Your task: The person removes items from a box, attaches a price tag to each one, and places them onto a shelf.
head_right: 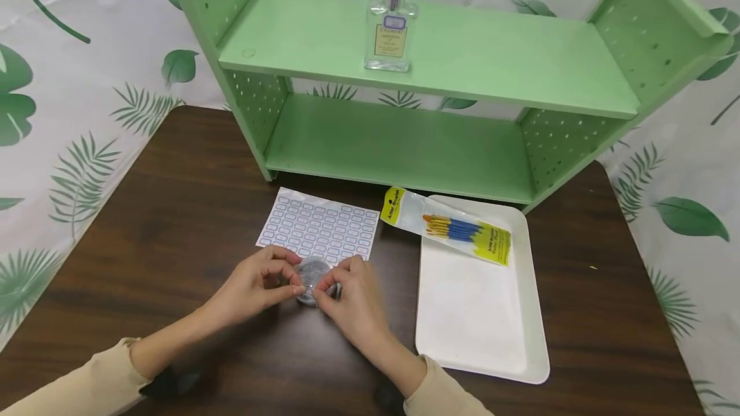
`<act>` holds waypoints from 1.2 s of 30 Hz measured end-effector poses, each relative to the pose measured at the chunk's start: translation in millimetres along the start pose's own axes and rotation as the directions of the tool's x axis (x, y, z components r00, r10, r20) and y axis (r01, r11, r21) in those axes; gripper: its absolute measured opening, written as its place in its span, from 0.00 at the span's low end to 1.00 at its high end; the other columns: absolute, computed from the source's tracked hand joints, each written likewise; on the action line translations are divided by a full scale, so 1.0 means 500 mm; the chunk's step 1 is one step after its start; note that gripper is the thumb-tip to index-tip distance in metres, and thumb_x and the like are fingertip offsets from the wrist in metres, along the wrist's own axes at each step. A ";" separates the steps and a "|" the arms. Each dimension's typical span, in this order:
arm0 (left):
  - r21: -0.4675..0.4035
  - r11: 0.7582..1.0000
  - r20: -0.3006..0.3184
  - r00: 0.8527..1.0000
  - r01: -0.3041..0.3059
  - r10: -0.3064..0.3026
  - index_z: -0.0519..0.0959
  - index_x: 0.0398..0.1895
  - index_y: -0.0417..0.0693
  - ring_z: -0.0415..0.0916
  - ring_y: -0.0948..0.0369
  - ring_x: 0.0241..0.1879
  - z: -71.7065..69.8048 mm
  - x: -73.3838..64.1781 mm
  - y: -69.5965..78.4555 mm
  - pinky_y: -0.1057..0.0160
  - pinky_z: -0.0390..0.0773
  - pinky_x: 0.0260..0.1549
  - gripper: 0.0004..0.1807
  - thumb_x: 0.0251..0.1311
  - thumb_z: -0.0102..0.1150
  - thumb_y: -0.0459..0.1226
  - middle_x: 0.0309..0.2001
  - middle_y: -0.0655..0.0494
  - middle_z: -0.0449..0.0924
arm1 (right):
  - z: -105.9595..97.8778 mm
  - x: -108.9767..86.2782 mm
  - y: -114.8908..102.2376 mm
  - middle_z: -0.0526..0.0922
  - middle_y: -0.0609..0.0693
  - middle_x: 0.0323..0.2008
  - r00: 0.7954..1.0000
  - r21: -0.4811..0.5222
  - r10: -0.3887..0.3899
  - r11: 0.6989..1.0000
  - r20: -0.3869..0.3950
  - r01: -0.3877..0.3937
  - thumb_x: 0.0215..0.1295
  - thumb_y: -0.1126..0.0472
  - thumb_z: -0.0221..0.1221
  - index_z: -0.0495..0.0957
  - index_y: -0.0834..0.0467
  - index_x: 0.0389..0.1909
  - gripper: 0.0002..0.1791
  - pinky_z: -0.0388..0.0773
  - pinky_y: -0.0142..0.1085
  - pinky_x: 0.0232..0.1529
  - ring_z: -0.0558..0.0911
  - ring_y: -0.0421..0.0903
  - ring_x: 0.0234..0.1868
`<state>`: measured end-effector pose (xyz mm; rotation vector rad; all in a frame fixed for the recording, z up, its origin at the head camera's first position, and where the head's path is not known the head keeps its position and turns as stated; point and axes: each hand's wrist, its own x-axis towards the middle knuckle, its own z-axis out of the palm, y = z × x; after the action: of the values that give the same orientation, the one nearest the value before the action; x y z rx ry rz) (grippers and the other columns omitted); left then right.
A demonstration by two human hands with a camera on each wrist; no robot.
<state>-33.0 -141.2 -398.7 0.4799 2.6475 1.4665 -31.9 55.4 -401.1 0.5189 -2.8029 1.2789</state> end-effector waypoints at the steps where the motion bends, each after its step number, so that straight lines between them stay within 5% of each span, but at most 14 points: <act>1: 0.023 1.000 -0.021 1.000 -0.009 0.009 0.81 0.22 0.55 0.74 0.58 0.39 0.002 -0.008 -0.004 0.66 0.74 0.31 0.06 0.48 0.71 0.36 0.46 0.50 0.77 | 0.006 -0.005 0.000 0.71 0.45 0.31 1.000 -0.024 -0.015 1.000 -0.008 0.015 0.44 0.65 0.72 0.78 0.52 0.17 0.11 0.66 0.34 0.36 0.68 0.43 0.37; 7: 0.028 0.999 -0.087 0.996 -0.026 0.028 0.81 0.20 0.57 0.76 0.56 0.50 0.023 -0.038 -0.028 0.59 0.75 0.47 0.10 0.43 0.74 0.34 0.54 0.49 0.75 | 0.031 -0.023 0.004 0.72 0.46 0.35 0.996 -0.144 -0.089 0.986 -0.030 0.084 0.40 0.63 0.74 0.77 0.50 0.16 0.13 0.70 0.36 0.38 0.69 0.43 0.40; 16: 0.016 0.997 -0.141 0.987 -0.080 0.082 0.81 0.20 0.55 0.74 0.52 0.55 0.047 -0.048 -0.050 0.50 0.75 0.50 0.10 0.41 0.74 0.31 0.55 0.45 0.76 | 0.046 -0.028 0.013 0.71 0.48 0.36 0.982 -0.209 -0.182 0.964 -0.058 0.166 0.38 0.64 0.75 0.76 0.51 0.16 0.14 0.71 0.36 0.35 0.71 0.43 0.38; 25: 0.014 0.997 -0.167 0.983 -0.070 0.071 0.82 0.20 0.50 0.78 0.55 0.51 0.060 -0.030 -0.056 0.55 0.77 0.48 0.08 0.41 0.74 0.31 0.55 0.46 0.75 | 0.052 -0.014 0.034 0.71 0.52 0.37 0.952 -0.217 -0.290 0.940 -0.099 0.264 0.36 0.68 0.74 0.75 0.55 0.17 0.15 0.71 0.35 0.35 0.72 0.44 0.37; 36: 0.046 0.996 -0.199 0.977 -0.073 0.080 0.81 0.17 0.50 0.77 0.53 0.50 0.074 -0.005 -0.056 0.52 0.75 0.50 0.09 0.40 0.74 0.30 0.53 0.46 0.75 | 0.049 -0.001 0.048 0.71 0.52 0.36 0.941 -0.216 -0.304 0.938 -0.147 0.270 0.34 0.71 0.74 0.72 0.55 0.16 0.18 0.70 0.34 0.34 0.71 0.45 0.37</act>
<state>-29.2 -125.6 -442.2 0.4649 2.8465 1.5661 -35.7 51.9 -435.1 0.7316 -2.5478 0.9353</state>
